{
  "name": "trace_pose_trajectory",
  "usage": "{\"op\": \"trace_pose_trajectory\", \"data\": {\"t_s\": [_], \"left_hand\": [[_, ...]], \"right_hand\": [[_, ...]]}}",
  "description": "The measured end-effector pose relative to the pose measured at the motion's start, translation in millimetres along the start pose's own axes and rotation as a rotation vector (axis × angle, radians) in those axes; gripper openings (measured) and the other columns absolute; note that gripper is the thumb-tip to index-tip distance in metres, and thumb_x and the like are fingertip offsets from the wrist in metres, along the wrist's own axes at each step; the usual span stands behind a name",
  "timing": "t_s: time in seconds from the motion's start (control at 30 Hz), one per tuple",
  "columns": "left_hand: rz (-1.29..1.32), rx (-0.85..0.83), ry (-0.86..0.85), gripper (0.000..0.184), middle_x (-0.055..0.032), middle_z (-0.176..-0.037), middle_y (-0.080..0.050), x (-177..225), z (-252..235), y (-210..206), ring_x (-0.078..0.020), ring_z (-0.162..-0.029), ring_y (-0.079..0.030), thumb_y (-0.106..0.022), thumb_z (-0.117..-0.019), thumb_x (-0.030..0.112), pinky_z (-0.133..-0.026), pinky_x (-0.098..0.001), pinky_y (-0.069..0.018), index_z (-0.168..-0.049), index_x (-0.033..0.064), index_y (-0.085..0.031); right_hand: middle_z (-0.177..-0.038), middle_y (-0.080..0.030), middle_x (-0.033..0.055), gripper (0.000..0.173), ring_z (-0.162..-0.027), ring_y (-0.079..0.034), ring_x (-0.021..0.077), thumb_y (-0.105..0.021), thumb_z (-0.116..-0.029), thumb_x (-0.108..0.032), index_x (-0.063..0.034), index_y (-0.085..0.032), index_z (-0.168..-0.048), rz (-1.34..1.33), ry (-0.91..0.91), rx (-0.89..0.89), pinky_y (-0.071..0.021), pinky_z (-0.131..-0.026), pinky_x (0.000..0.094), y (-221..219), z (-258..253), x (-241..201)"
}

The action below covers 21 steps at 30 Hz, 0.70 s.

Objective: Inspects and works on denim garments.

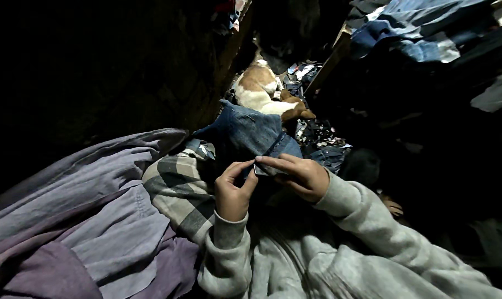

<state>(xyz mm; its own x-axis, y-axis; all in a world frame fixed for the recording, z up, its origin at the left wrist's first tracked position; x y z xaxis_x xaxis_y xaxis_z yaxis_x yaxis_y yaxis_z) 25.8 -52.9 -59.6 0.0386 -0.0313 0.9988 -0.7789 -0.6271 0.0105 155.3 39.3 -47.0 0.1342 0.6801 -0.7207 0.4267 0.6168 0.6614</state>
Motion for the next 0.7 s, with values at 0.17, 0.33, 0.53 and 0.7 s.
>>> {"op": "trace_pose_trajectory", "data": {"t_s": [0.17,0.33,0.53,0.7], "left_hand": [[-0.07,0.036,-0.047,0.017,-0.0057,-0.092,-0.074,1.4,2.8,-1.3,0.0039,-0.084,-0.067,-0.065,-0.0836,0.0,-0.079,-0.0122,-0.0542,-0.096,-0.0063,-0.075],[-0.024,0.027,0.011,0.015,-0.0053,-0.092,-0.074,-2.5,1.6,-0.6,0.0031,-0.084,-0.067,-0.066,-0.0862,0.0,-0.079,-0.0139,-0.0555,-0.097,-0.0062,-0.074],[0.025,0.0,0.09,0.02,-0.0036,-0.093,-0.073,-11.8,-0.1,0.2,0.0033,-0.083,-0.067,-0.059,-0.0882,0.0,-0.078,-0.0143,-0.0555,-0.101,-0.0066,-0.073],[0.026,-0.025,0.108,0.026,-0.0035,-0.095,-0.073,-13.0,0.0,-2.1,0.0037,-0.084,-0.065,-0.054,-0.0877,-0.001,-0.078,-0.014,-0.0536,-0.104,-0.006,-0.073]], "right_hand": [[-0.083,-0.063,0.0136,0.039,-0.058,-0.059,0.022,-0.049,-0.1032,-0.024,-0.0205,-0.067,-0.137,0.045,-0.008,0.08,-0.0498,-0.05,0.0388,-1.0,1.8,-0.3],[-0.085,-0.067,0.0128,0.039,-0.066,-0.061,0.0197,-0.046,-0.105,-0.026,-0.0168,-0.068,-0.136,-0.003,-0.058,0.199,-0.0529,-0.06,0.0365,4.9,5.9,14.7],[-0.11,-0.073,0.0139,0.045,-0.088,-0.069,0.0166,-0.043,-0.108,-0.032,-0.0091,-0.06,-0.143,-0.107,-0.126,0.139,-0.0564,-0.082,0.0359,8.8,8.1,37.1],[-0.113,-0.072,0.0163,0.053,-0.089,-0.068,0.0157,-0.041,-0.1082,-0.039,-0.0036,-0.056,-0.145,-0.172,-0.051,0.011,-0.0561,-0.083,0.0342,-1.6,5.8,23.3]]}}
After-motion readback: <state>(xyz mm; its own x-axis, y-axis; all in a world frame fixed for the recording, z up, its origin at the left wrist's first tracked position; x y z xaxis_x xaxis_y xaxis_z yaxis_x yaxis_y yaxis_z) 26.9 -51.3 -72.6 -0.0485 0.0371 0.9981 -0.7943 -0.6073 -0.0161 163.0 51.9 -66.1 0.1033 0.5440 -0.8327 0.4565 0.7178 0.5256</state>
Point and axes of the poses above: each hand's wrist, its own z-axis away from the middle knuckle, its own y-axis out of the back of the hand, x = y × z, the point moved 8 cm from there along -z, towards the middle knuckle
